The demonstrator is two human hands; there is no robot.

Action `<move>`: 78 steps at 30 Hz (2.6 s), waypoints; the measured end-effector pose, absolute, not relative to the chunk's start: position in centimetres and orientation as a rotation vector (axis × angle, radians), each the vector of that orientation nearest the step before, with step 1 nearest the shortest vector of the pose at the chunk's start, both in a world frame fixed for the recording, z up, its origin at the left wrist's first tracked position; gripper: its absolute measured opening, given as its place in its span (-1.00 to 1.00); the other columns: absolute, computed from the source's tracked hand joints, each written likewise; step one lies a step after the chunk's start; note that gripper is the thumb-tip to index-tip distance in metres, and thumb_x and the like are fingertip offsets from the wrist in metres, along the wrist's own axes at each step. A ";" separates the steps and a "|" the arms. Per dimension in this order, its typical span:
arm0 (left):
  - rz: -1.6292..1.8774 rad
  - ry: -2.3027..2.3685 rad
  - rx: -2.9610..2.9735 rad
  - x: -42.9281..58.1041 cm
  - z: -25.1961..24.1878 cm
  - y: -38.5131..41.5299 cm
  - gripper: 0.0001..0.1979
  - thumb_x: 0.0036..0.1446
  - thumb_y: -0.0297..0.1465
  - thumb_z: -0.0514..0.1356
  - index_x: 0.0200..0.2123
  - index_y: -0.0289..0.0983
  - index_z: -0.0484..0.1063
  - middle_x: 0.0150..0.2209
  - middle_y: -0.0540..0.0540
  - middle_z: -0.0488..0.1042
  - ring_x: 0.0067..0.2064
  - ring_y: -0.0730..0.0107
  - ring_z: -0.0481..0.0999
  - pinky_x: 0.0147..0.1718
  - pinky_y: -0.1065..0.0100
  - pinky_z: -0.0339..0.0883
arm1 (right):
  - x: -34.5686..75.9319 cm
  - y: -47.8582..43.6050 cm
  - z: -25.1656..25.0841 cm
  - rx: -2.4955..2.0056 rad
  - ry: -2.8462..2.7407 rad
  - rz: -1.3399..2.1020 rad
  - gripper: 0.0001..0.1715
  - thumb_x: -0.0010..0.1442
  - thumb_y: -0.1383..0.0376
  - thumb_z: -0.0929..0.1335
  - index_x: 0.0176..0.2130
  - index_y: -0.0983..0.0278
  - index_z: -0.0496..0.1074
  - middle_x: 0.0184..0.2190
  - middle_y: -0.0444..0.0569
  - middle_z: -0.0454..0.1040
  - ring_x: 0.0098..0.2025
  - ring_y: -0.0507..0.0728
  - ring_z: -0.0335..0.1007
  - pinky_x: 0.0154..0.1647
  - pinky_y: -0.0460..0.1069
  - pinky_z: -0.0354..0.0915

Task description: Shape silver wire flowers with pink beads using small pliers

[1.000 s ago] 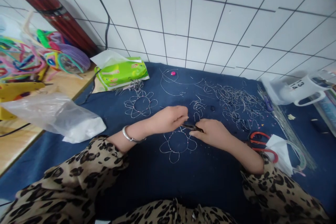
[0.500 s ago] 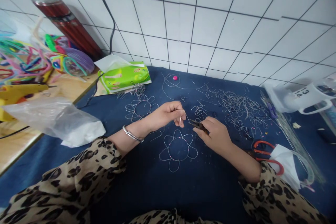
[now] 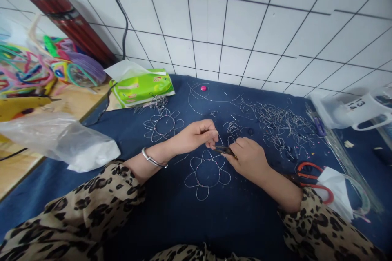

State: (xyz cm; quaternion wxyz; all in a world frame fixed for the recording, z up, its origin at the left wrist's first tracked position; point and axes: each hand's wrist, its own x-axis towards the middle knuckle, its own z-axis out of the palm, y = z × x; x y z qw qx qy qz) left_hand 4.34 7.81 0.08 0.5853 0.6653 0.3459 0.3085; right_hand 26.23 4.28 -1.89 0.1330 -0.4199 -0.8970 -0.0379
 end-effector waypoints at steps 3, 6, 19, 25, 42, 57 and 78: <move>0.711 0.825 1.579 4.4 -0.1 7.7 -0.80 0.23 -0.33 0.06 -0.33 -0.34 0.36 -0.48 -0.04 0.43 -0.44 0.49 0.47 -0.42 0.39 0.38 | 26.2 4.2 -2.0 -1.213 -2.614 -0.132 -0.58 0.24 0.06 0.21 -0.48 0.29 0.34 -0.49 -0.06 0.33 -0.40 0.06 0.17 -0.37 -0.02 0.00; 0.702 0.839 1.627 4.5 -0.2 7.6 -0.80 0.23 -0.33 0.06 -0.33 -0.34 0.36 -0.46 -0.03 0.40 -0.43 0.51 0.45 -0.41 0.40 0.38 | 26.2 4.1 -2.1 -1.219 -2.627 -0.126 -0.60 0.24 0.06 0.23 -0.46 0.28 0.35 -0.49 -0.08 0.34 -0.41 0.06 0.18 -0.40 -0.02 -0.03; 0.673 0.849 1.958 4.6 0.6 6.8 -0.80 0.26 -0.39 -0.01 -0.34 -0.32 0.34 -0.39 -0.04 0.39 -0.41 0.53 0.42 -0.40 0.42 0.35 | 26.2 3.7 -0.8 -1.295 -2.714 0.083 -0.58 0.23 0.04 0.22 -0.44 0.29 0.38 -0.49 -0.11 0.39 -0.46 0.01 0.25 -0.48 -0.05 -0.08; 0.695 0.932 2.059 4.9 1.1 6.4 -0.82 0.22 -0.40 0.02 -0.39 -0.29 0.36 -0.41 -0.05 0.42 -0.41 0.51 0.40 -0.41 0.42 0.30 | 26.2 3.7 -0.7 -1.304 -2.701 0.087 -0.60 0.21 0.04 0.25 -0.44 0.28 0.38 -0.49 -0.12 0.38 -0.48 0.01 0.24 -0.49 -0.05 -0.07; 1.040 0.950 1.204 4.9 -0.2 7.5 -0.90 0.08 -0.51 0.10 -0.48 -0.34 0.30 -0.37 -0.06 0.44 -0.40 0.52 0.50 -0.50 0.50 0.35 | 27.1 5.0 -1.2 -1.338 -2.452 -0.379 -0.58 0.24 0.06 0.21 -0.48 0.29 0.32 -0.51 -0.05 0.29 -0.40 0.08 0.14 -0.37 -0.02 0.00; 0.977 0.977 1.217 5.2 -0.3 7.4 -0.91 0.10 -0.47 0.11 -0.45 -0.33 0.33 -0.46 -0.06 0.48 -0.48 0.53 0.47 -0.49 0.48 0.33 | 27.0 4.8 -1.6 -1.304 -2.472 -0.431 -0.60 0.25 0.09 0.22 -0.49 0.28 0.31 -0.54 -0.09 0.29 -0.46 0.05 0.14 -0.43 -0.01 -0.04; 1.004 1.036 1.112 5.8 -0.4 6.6 -0.84 0.05 -0.36 0.24 -0.36 -0.30 0.32 -0.43 -0.02 0.50 -0.49 0.54 0.50 -0.54 0.50 0.29 | 27.0 4.7 -1.3 -1.301 -2.458 -0.523 -0.63 0.24 0.09 0.23 -0.46 0.27 0.31 -0.53 -0.06 0.27 -0.44 0.08 0.08 -0.41 0.01 -0.07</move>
